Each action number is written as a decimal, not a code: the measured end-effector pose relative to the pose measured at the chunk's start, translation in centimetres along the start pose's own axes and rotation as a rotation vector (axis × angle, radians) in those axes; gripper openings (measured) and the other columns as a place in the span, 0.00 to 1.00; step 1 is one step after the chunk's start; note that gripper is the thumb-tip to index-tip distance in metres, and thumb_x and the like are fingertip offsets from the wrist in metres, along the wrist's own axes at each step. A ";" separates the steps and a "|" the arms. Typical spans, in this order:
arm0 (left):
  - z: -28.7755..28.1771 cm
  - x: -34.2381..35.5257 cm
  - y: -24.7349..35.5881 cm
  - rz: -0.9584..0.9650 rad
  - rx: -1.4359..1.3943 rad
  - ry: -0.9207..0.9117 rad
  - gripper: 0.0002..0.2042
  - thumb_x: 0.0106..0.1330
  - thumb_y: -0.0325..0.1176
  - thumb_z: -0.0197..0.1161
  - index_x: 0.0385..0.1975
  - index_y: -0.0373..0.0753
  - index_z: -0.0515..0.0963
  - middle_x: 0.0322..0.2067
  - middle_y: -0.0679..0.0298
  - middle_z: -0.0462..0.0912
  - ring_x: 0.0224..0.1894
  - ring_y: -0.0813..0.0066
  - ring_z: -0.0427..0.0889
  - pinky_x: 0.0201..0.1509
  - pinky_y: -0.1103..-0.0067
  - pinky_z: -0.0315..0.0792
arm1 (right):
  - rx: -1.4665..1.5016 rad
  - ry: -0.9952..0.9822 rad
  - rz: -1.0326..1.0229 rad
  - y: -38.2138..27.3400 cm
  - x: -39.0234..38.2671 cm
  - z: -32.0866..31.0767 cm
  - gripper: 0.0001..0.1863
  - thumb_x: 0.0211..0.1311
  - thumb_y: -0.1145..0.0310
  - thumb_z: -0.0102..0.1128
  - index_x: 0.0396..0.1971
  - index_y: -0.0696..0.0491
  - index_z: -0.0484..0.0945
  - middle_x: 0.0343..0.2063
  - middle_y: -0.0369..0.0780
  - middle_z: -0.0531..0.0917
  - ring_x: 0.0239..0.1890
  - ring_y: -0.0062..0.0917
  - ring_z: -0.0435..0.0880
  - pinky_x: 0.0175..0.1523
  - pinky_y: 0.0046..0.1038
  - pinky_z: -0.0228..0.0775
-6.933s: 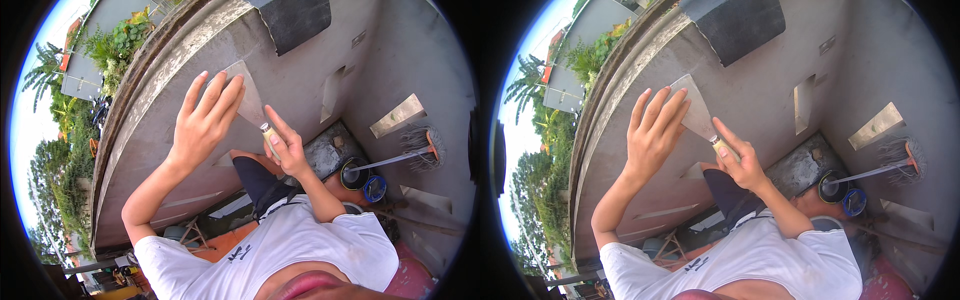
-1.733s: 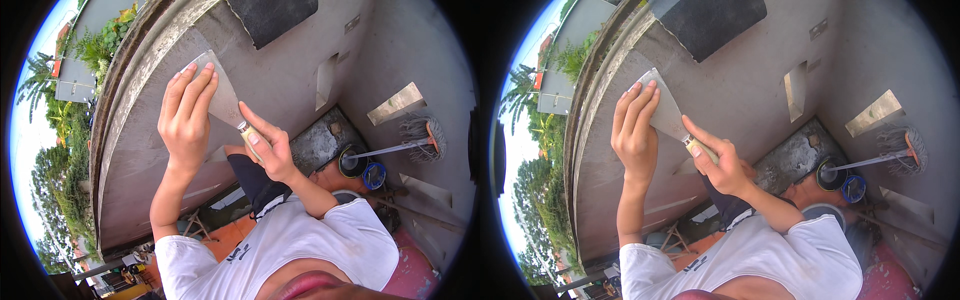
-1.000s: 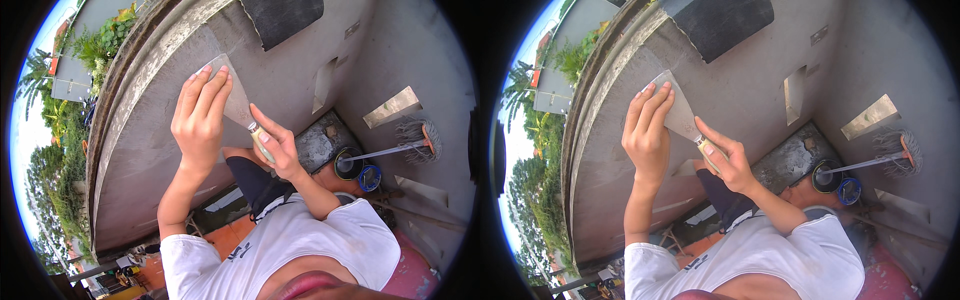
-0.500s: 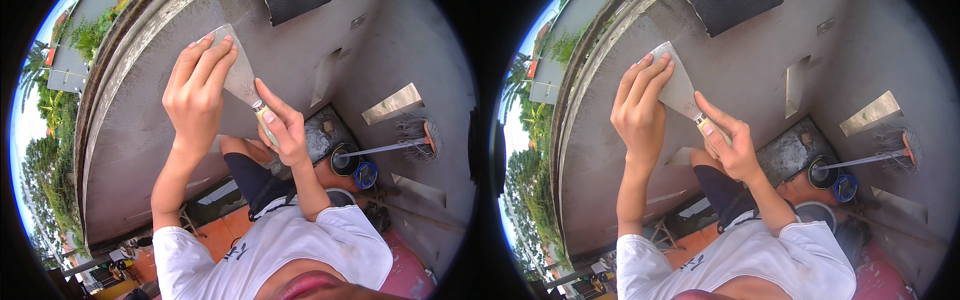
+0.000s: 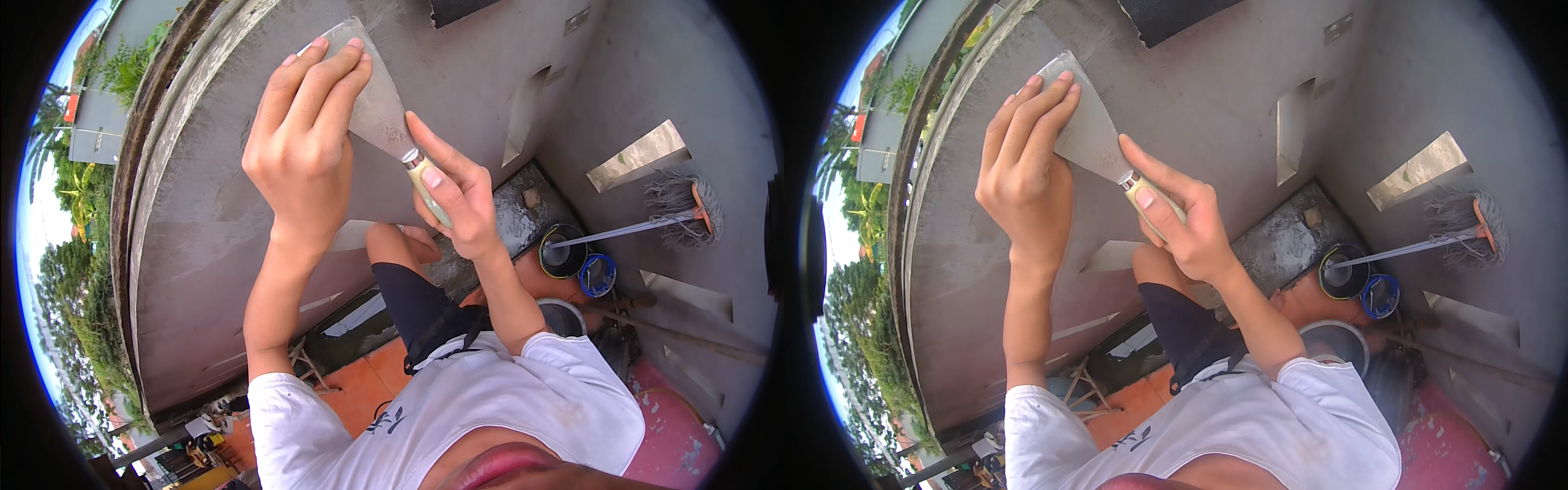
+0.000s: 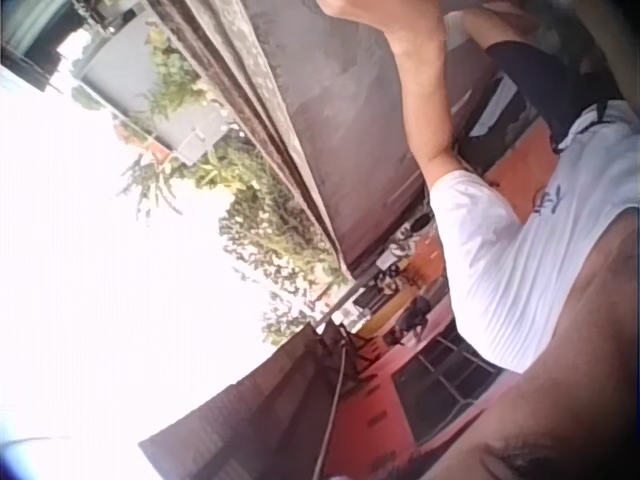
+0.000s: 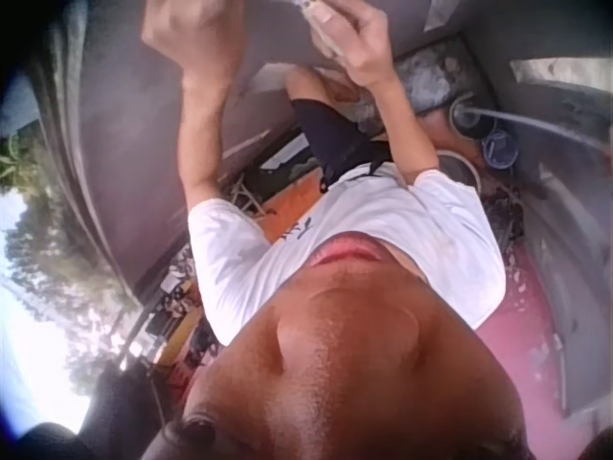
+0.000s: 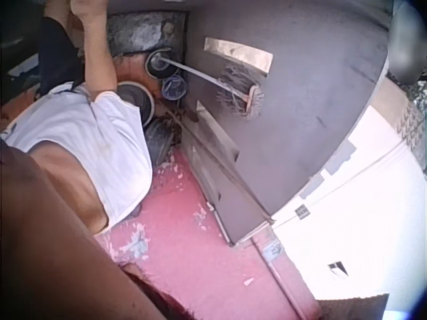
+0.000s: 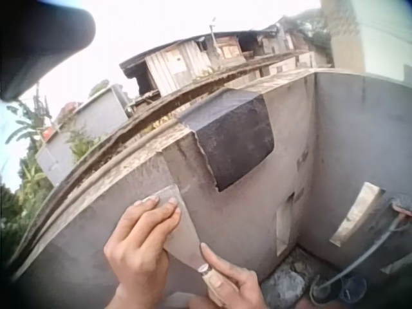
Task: The person uses a metal trowel to smooth a freshly plastered concrete ceiling. They repeatedly scrape and level the surface, occasionally touching it with their hand to check texture. The work continues across different sections of the ceiling.
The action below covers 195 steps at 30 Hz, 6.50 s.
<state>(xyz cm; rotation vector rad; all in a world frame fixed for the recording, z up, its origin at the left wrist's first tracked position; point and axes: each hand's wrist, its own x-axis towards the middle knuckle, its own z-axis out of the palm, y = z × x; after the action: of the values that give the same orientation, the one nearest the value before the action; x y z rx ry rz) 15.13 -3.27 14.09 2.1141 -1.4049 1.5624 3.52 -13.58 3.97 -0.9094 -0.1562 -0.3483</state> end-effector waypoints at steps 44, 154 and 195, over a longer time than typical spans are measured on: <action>-1.1 2.0 -0.3 -0.004 0.013 -0.119 0.17 0.48 0.15 0.61 0.33 0.41 0.88 0.38 0.71 0.89 0.48 0.68 0.88 0.57 0.71 0.81 | 0.164 -0.022 0.055 0.1 0.2 0.4 0.28 0.75 0.69 0.51 0.73 0.56 0.64 0.22 0.25 0.70 0.21 0.09 0.60 0.27 0.16 0.54; -5.7 -26.7 17.1 -0.735 -1.231 -1.076 0.24 0.78 0.45 0.51 0.63 0.33 0.73 0.59 0.51 0.80 0.58 0.57 0.80 0.64 0.69 0.71 | -0.687 0.776 0.626 12.2 -30.2 -29.1 0.27 0.73 0.69 0.49 0.68 0.63 0.63 0.26 0.44 0.87 0.18 0.25 0.80 0.23 0.27 0.72; -13.1 -27.0 13.0 -1.445 -0.942 0.248 0.14 0.58 0.10 0.54 0.40 0.31 0.80 0.38 0.63 0.71 0.24 0.85 0.64 0.31 0.86 0.63 | -0.643 -0.042 0.127 6.6 -7.0 9.8 0.28 0.75 0.66 0.57 0.70 0.57 0.63 0.36 0.37 0.83 0.29 0.12 0.76 0.27 0.19 0.69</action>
<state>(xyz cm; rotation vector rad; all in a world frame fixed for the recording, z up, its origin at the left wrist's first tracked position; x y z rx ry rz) -3.69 13.21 -7.00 1.4624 -0.1352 0.3703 -0.50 -0.49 3.10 -1.5554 -0.0202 -0.2628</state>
